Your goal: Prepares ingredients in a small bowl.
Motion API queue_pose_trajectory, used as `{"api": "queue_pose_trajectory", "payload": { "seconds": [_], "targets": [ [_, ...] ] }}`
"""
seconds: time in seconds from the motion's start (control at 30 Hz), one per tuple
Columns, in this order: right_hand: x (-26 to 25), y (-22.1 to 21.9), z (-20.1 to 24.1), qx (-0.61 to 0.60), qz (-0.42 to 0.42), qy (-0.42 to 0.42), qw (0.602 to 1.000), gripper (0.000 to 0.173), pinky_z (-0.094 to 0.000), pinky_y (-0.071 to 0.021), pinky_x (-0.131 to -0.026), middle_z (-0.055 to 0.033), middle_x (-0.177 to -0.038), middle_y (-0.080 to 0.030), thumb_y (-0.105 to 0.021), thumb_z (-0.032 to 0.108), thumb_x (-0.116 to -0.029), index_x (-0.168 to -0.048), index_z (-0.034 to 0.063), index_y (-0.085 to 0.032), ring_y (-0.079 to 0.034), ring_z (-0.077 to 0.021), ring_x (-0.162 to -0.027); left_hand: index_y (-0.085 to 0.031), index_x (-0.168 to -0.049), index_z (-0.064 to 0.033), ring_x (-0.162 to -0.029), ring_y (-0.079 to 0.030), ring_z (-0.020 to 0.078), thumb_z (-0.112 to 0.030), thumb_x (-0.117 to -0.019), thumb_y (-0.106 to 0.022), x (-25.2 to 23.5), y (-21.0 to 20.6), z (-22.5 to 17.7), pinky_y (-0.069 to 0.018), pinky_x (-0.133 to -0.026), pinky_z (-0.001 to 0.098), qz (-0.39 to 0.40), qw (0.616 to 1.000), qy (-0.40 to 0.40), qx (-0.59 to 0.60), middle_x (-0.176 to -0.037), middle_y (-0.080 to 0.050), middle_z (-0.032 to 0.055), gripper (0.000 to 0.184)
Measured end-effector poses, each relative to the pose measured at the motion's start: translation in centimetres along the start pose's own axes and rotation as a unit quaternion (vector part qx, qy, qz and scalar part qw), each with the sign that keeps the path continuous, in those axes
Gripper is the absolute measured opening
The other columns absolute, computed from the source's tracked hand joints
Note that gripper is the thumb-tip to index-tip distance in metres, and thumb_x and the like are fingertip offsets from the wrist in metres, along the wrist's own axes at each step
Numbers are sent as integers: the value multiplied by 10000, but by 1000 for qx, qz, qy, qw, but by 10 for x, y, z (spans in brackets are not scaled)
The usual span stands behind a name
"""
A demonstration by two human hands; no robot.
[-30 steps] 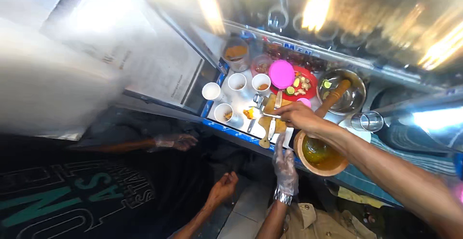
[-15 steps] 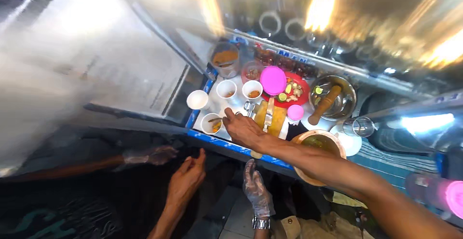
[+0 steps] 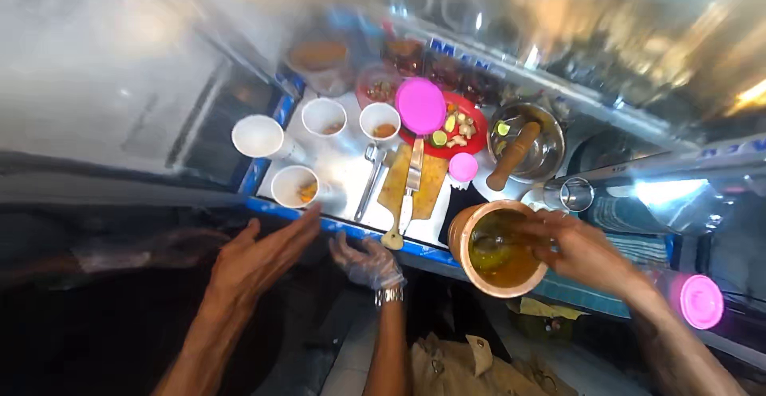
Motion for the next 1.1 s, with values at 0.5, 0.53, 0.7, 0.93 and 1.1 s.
{"api": "queue_pose_trajectory", "payload": {
  "seconds": [0.5,0.53,0.7,0.93,1.1],
  "targets": [
    [-201,105,-120,23,-203,-148,968,463,-658,-281,-1170,-296,-1491,-502,-433,253,-1100,-1456,-29,-520,-439,-441,-1430,-624,-1367,-34,-1425,-433,404,-194,-1015,-514,-7,-29,11,-313,-1184,478,-64,997,-21,-34,-1496,-508,234,402],
    [-213,105,-117,-17,-210,-120,970,462,-614,-293,-1179,-265,-1482,-524,-459,268,-1089,-1449,-12,-534,-459,-389,-1422,-630,-1357,-28,-1422,-434,409,-187,-1012,-517,-7,-28,10,-313,-1185,477,-64,997,-27,-34,-1491,-510,239,396],
    [-307,90,-71,-68,-140,42,987,426,-473,-436,-1139,-134,-1403,-617,-647,220,-1007,-1419,129,-595,-581,-251,-1312,-637,-1347,-27,-1426,-434,396,-176,-1015,-509,-6,-29,8,-305,-1196,450,-70,995,-50,-42,-1478,-522,234,385],
    [-276,112,-84,-10,-355,65,933,348,-419,-491,-1064,-151,-1343,-628,-581,243,-1033,-1361,150,-654,-613,-252,-1233,-647,-1324,-11,-1394,-464,400,-178,-1014,-481,-8,-36,21,-311,-1187,419,-103,990,-79,-55,-1452,-527,258,389],
    [-185,127,-122,-24,-536,-52,842,263,-469,-547,-957,-182,-1207,-679,-568,169,-1030,-1240,52,-675,-674,-293,-1119,-627,-1348,-22,-1417,-433,414,-183,-1029,-472,-5,-28,4,-303,-1192,467,-71,994,-60,-50,-1469,-520,248,390]
  ]
}}
Point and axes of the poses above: each hand's wrist, its own x-axis away from the middle knuckle, its own y-axis out of the back of the hand, z = x × y, the point moved 9 cm from there along -x, towards the middle knuckle
